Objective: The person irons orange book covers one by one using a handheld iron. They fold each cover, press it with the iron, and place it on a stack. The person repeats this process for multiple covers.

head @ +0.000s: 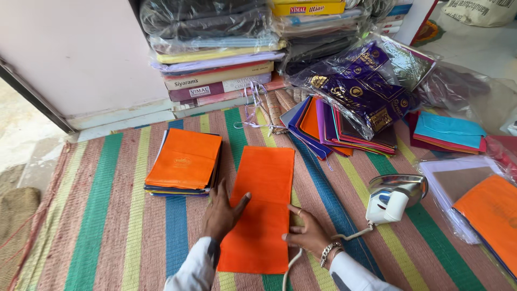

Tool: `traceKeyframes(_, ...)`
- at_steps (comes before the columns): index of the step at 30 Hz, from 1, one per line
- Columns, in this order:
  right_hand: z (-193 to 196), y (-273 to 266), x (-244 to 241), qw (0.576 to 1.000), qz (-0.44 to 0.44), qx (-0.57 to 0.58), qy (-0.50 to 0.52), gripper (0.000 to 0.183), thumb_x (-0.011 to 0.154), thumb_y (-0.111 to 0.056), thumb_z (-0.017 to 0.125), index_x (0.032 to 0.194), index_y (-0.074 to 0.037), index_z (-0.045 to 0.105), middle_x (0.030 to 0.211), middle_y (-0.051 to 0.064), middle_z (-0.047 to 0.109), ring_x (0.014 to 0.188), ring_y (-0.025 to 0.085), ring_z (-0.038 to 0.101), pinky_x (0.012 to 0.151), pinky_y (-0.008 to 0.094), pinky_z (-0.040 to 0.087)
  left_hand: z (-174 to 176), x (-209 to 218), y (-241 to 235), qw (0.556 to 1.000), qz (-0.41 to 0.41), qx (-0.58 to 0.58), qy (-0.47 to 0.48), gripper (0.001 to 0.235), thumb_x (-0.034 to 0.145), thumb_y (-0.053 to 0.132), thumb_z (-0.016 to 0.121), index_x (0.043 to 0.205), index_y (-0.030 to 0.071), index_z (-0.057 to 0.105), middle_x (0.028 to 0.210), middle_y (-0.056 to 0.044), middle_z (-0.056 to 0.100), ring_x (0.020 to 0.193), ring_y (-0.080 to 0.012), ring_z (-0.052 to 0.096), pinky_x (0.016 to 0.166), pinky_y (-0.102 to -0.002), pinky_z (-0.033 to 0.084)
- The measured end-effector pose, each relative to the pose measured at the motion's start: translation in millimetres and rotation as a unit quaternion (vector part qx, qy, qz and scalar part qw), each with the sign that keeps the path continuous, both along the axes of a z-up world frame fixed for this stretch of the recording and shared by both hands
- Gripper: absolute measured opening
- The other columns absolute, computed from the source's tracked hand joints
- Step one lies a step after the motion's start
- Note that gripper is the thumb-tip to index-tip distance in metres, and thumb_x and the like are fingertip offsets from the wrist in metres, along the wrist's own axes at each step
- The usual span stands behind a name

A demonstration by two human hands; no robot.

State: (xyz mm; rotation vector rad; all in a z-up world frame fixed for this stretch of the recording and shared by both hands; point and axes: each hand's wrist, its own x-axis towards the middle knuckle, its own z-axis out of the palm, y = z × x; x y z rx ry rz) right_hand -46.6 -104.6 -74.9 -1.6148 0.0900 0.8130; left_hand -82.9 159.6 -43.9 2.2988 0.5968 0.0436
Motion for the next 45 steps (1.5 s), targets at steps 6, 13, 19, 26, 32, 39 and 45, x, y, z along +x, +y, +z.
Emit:
traceKeyframes(6, -40.4, -0.2, -0.6, 0.998, 0.042, -0.009, -0.051, 0.087, 0.079, -0.01, 0.082, 0.154, -0.012, 0.038, 0.157, 0.022, 0.046, 0.127, 0.033, 0.063, 0.092, 0.037, 0.06, 27.5, -43.9, -8.5, 0.977, -0.185, 0.109, 0.003, 0.085, 0.065, 0.032, 0.094, 0.138, 0.018, 0.054, 0.151, -0.019, 0.039, 0.139, -0.0429, 0.041, 0.115, -0.047, 0.041)
traceKeyframes(13, -10.6, -6.6, -17.9, 0.941, 0.16, -0.117, -0.274, 0.069, 0.086, -0.041, 0.079, 0.145, -0.015, 0.055, 0.162, 0.018, 0.034, 0.153, 0.031, 0.033, 0.121, 0.045, 0.034, 24.5, -48.3, -17.1, 0.964, -0.189, 0.156, 0.103, 0.097, 0.067, 0.04, 0.092, 0.147, 0.019, 0.042, 0.16, -0.014, 0.029, 0.144, -0.0355, 0.037, 0.11, -0.051, 0.045)
traceKeyframes(19, 31.4, 3.2, -31.4, 0.93, 0.193, -0.149, -0.277, 0.066, 0.085, -0.04, 0.074, 0.143, -0.015, 0.053, 0.149, 0.011, 0.048, 0.131, 0.025, 0.056, 0.106, 0.038, 0.052, 10.7, -56.0, -42.2, 0.962, -0.216, 0.15, -0.07, 0.104, 0.074, 0.061, 0.085, 0.152, 0.013, 0.037, 0.161, -0.021, 0.025, 0.148, -0.0431, 0.024, 0.114, -0.058, 0.028)
traceKeyframes(26, 50.1, 1.5, -38.5, 0.904, 0.253, -0.195, -0.285, 0.057, 0.092, -0.035, 0.071, 0.142, -0.014, 0.053, 0.132, 0.009, 0.06, 0.098, 0.017, 0.07, 0.086, 0.032, 0.059, 27.1, -51.5, -54.6, 0.943, -0.282, 0.162, 0.072, 0.106, 0.061, 0.048, 0.091, 0.152, 0.023, 0.043, 0.158, -0.008, 0.033, 0.15, -0.0304, 0.03, 0.121, -0.056, 0.022)
traceKeyframes(32, 93.6, -13.1, -25.6, 0.904, 0.097, -0.075, -0.41, 0.037, 0.09, -0.025, 0.072, 0.124, -0.012, 0.071, 0.093, 0.007, 0.074, 0.082, 0.015, 0.072, 0.076, 0.03, 0.06, 40.7, -33.7, -87.9, 0.954, -0.27, 0.008, -0.128, 0.074, 0.082, 0.033, 0.08, 0.144, 0.007, 0.049, 0.145, -0.016, 0.053, 0.139, -0.0337, 0.05, 0.115, -0.042, 0.042)
traceKeyframes(39, 167.6, -47.0, -31.6, 0.915, -0.004, -0.071, -0.397, 0.028, 0.092, -0.019, 0.07, 0.118, -0.011, 0.072, 0.081, 0.007, 0.073, 0.069, 0.014, 0.071, 0.066, 0.031, 0.057, 38.5, -2.4, -209.7, 0.889, -0.303, -0.21, -0.27, 0.065, 0.08, 0.026, 0.078, 0.135, 0.003, 0.052, 0.132, -0.016, 0.063, 0.126, -0.0321, 0.061, 0.106, -0.041, 0.047)
traceKeyframes(45, 182.5, -49.4, -33.7, 0.893, 0.026, -0.022, -0.448, 0.027, 0.094, -0.018, 0.07, 0.119, -0.007, 0.071, 0.083, 0.003, 0.071, 0.068, 0.01, 0.066, 0.064, 0.027, 0.055, 36.3, 6.6, -309.6, 0.943, -0.155, -0.115, -0.272, 0.062, 0.072, 0.034, 0.086, 0.119, 0.005, 0.059, 0.111, -0.016, 0.067, 0.104, -0.0329, 0.066, 0.088, -0.043, 0.051)
